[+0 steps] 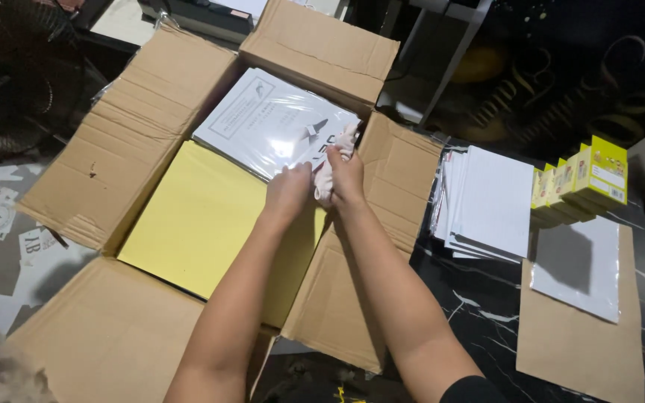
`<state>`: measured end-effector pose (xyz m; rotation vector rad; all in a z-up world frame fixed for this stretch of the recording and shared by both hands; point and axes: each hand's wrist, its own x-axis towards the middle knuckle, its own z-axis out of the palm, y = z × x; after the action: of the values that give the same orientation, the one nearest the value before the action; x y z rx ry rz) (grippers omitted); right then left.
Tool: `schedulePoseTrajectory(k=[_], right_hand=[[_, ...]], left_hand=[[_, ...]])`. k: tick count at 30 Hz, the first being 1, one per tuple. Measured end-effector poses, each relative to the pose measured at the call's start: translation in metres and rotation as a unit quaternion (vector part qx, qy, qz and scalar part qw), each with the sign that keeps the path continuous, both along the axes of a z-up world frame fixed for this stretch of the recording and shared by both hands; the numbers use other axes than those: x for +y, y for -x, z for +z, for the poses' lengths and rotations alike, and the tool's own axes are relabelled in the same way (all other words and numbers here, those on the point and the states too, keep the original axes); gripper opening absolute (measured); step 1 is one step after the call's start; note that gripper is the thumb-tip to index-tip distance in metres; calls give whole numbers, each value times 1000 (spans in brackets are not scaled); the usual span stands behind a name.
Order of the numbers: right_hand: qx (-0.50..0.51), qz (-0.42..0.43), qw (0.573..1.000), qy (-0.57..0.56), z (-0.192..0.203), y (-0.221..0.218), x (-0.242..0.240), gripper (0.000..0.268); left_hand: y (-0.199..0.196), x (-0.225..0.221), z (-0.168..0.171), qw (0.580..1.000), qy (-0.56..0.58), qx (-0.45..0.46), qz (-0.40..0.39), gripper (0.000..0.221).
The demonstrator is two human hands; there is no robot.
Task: The person is sorting writing pads and notebooks from a box, wiping them clean with a cloth, and stacking them neatly on a table.
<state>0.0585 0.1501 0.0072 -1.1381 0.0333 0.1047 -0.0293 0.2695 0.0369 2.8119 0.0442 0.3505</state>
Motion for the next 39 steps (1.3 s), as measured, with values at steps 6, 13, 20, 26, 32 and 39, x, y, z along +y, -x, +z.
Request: schedulePoseTrajectory(k=[6, 13, 20, 26, 32, 39], right_hand=[[-122, -121, 981, -93, 34, -12, -28, 35], [-226, -82, 961, -135, 131, -6, -133, 52], [-142, -241, 946, 162, 113, 12, -233, 46], [11, -151, 940, 305, 77, 56, -227, 54], [-276, -61, 845, 454, 9, 130, -118, 57], [-322, -78, 779, 533, -6, 76, -133, 49]], left_hand=[[43, -4, 105, 972, 9, -217, -94, 6], [93, -43, 243, 922, 137, -292, -216, 15], [41, -83, 163, 622, 747, -73, -223, 61], [56, -119, 24, 477, 869, 105, -76, 67], [45, -97, -42, 373, 908, 151, -120, 54], [58, -95, -26, 354, 908, 178, -137, 64]])
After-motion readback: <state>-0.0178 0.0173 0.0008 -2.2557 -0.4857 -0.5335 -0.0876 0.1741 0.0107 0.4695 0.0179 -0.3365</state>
